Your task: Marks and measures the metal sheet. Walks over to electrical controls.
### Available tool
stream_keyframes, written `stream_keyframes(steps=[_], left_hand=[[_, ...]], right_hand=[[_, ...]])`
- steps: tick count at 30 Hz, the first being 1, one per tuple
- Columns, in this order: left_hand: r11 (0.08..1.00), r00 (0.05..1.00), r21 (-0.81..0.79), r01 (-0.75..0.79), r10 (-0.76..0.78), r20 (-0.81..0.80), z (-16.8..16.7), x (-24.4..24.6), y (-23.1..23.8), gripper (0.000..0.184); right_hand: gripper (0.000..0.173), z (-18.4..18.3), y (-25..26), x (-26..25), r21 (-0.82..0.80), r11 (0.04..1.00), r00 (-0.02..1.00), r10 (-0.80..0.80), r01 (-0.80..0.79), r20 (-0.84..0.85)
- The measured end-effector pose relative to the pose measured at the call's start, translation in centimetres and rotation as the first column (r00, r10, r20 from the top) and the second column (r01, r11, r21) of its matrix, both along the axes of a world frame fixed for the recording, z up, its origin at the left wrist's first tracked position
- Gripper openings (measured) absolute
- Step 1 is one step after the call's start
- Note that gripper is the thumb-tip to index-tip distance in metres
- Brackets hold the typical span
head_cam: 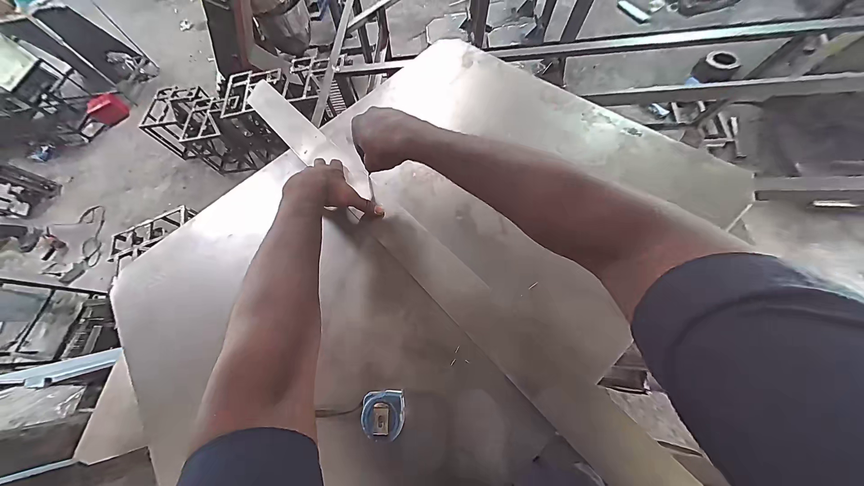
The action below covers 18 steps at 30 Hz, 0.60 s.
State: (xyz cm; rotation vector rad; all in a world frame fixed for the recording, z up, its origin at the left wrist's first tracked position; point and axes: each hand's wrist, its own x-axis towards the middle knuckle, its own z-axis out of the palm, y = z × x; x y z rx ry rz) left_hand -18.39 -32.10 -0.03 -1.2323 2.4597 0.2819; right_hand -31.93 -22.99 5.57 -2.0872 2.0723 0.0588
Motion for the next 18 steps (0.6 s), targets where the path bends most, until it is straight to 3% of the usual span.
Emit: stream_keyframes(steps=[4, 7, 9, 13, 16, 18], left_hand=[[0.999, 0.999, -0.022, 0.037, -0.037, -0.028, -0.7, 0.5, -0.5, 0.141], [0.997, 0.995, -0.014, 0.078, -0.079, -0.061, -0.8, 0.8, -0.8, 0.134], [0.994, 0.993, 0.004, 0.105, -0.105, -0.053, -1.3, 1.5, -0.8, 0.132], [0.995, 0.995, 0.004, 0.101, -0.101, -0.001, -0.6, 3.7, 0.1, 0.129], [0.992, 0.99, -0.034, 0.121, -0.119, 0.073, -0.5, 5.4, 1.2, 0.129], [0.99, 0.987, -0.033, 0.136, -0.132, 0.089, -0.8, 6.6, 1.6, 0.13]], right_hand=[[0.017, -0.7, 2.7, 0.0, -0.009, 0.996, 0.996, -0.088, 0.088, 0.03], [0.032, -0.5, 8.4, -1.7, -0.075, 0.967, 0.967, -0.235, 0.243, 0.096], [0.04, 0.5, 14.8, -2.6, -0.078, 0.948, 0.939, -0.291, 0.309, 0.184], [0.024, 1.9, 30.0, -2.5, -0.035, 0.904, 0.848, -0.385, 0.426, 0.365], [0.02, 1.5, 41.0, -0.4, 0.012, 0.827, 0.752, -0.517, 0.562, 0.409], [0.03, 0.0, 47.2, 1.8, -0.034, 0.79, 0.738, -0.555, 0.612, 0.385]])
